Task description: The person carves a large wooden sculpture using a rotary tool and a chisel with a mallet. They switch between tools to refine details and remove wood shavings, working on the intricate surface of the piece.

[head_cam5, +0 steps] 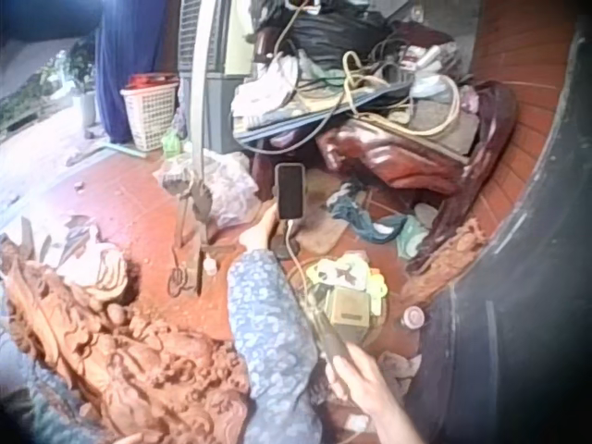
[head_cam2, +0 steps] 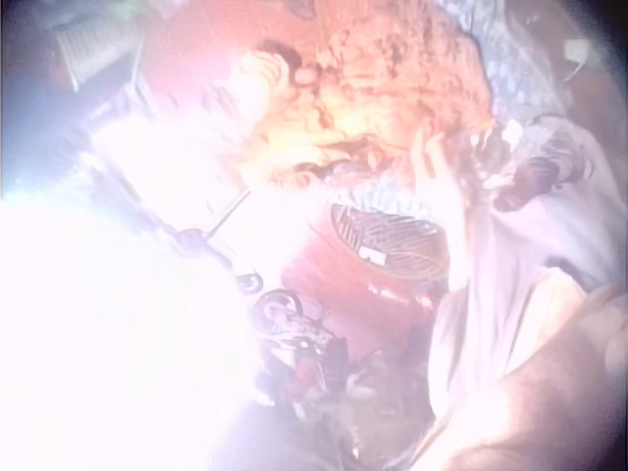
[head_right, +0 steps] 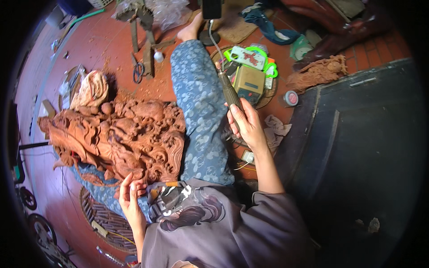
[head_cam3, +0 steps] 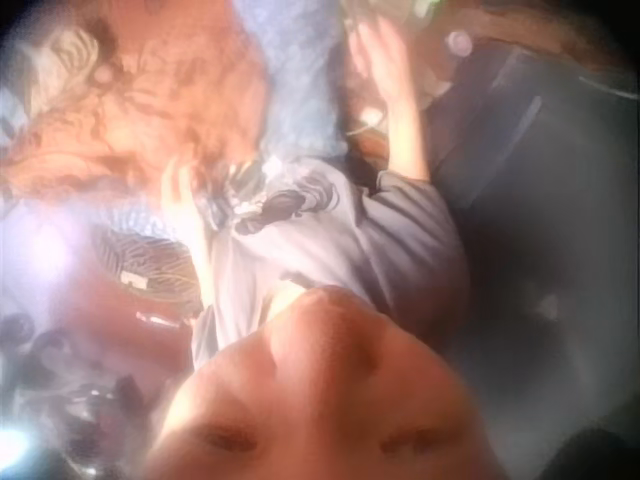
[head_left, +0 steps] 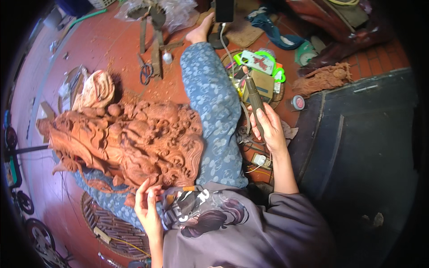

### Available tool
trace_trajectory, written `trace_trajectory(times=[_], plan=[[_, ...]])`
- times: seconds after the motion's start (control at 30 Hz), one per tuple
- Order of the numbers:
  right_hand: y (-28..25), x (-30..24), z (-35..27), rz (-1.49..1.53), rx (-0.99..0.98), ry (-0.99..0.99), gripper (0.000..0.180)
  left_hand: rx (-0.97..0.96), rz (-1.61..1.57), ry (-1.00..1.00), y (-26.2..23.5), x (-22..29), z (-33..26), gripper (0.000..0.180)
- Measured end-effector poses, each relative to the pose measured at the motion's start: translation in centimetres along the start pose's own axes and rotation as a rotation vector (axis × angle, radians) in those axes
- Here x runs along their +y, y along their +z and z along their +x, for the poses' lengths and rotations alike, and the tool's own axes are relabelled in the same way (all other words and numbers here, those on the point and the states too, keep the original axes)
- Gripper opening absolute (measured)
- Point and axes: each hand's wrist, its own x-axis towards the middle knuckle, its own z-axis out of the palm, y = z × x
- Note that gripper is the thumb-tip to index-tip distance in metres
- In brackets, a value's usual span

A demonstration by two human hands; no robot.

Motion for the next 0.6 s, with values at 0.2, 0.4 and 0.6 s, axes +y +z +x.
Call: trace_trajectory(times=[0.2,0.4,0.6], plan=[[-0.6,1.4,0.6,-0.048,0.087,-0.006,0.038,-0.001,0.015,-0.041,-0.5,-1.0,0.4,0.035],[-2.3,0.8,-0.2,-0.07,0.185,-0.064,0.037,-0.029,-0.04,-0.058,-0.1,-0.9,0.4,0.036],[2.1,1.2,-1.9,0.406,-0.111,0.076,0.04,-0.101,0.017,-0.036,0.0,-0.6,0.2,0.021]])
